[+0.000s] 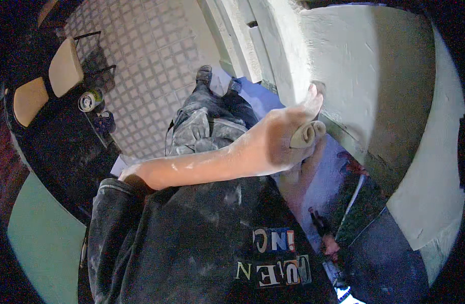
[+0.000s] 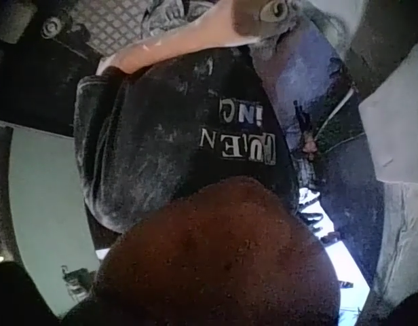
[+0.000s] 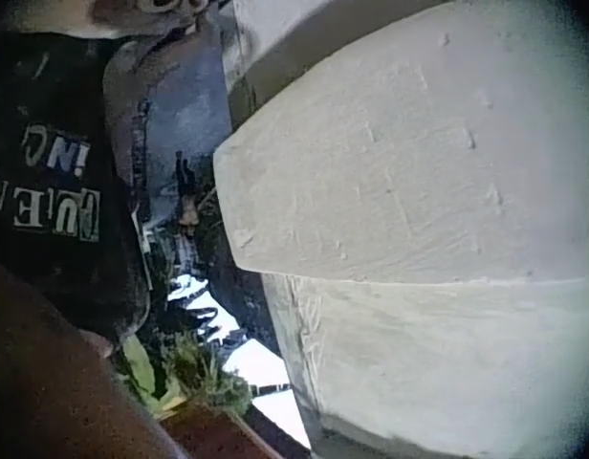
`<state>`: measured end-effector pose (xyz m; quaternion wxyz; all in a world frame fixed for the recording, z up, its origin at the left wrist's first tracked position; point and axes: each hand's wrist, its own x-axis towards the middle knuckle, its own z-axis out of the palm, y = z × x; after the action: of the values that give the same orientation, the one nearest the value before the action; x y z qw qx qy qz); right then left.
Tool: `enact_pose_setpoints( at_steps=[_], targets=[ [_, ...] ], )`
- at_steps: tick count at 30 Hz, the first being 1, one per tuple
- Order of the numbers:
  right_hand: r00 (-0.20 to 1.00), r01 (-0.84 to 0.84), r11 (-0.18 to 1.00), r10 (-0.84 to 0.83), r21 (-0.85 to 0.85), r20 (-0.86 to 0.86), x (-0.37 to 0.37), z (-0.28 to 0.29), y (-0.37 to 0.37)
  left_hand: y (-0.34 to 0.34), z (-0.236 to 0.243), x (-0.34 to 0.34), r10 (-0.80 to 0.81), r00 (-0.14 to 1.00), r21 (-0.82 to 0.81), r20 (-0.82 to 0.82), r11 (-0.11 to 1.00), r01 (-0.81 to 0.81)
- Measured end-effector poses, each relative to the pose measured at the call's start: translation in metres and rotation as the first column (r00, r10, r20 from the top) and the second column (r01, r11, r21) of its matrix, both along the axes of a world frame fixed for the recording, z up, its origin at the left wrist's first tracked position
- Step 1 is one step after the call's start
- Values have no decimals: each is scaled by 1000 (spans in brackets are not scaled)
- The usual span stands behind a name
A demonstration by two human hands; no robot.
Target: The person is using a putty knife to patch a gap or hole in a plastered wall surface.
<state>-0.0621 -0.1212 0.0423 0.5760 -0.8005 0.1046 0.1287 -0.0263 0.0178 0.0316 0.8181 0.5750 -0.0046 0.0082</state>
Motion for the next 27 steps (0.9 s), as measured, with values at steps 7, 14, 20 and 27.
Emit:
enact_pose_setpoints(
  at_steps=[7, 14, 20, 27],
  targets=[
    [1000, 5, 1000, -5, 18, -2, -11, -1, 4, 6, 5, -3, 3, 997, -137, -77, 990, -13],
    [1000, 9, 995, -10, 96, 9, -3, -13, 3, 25, 6, 8, -357, 920, 39, -160, 929, 367],
    [1000, 1, 987, -1, 160, 2, 7, 13, 14, 14, 4, 4, -103, 995, -5, 15, 995, 103],
    [999, 53, 968, -49, 246, -23, 23, 5, 31, 24, 8, 16, -79, 996, 140, -27, 987, 82]
  ],
)
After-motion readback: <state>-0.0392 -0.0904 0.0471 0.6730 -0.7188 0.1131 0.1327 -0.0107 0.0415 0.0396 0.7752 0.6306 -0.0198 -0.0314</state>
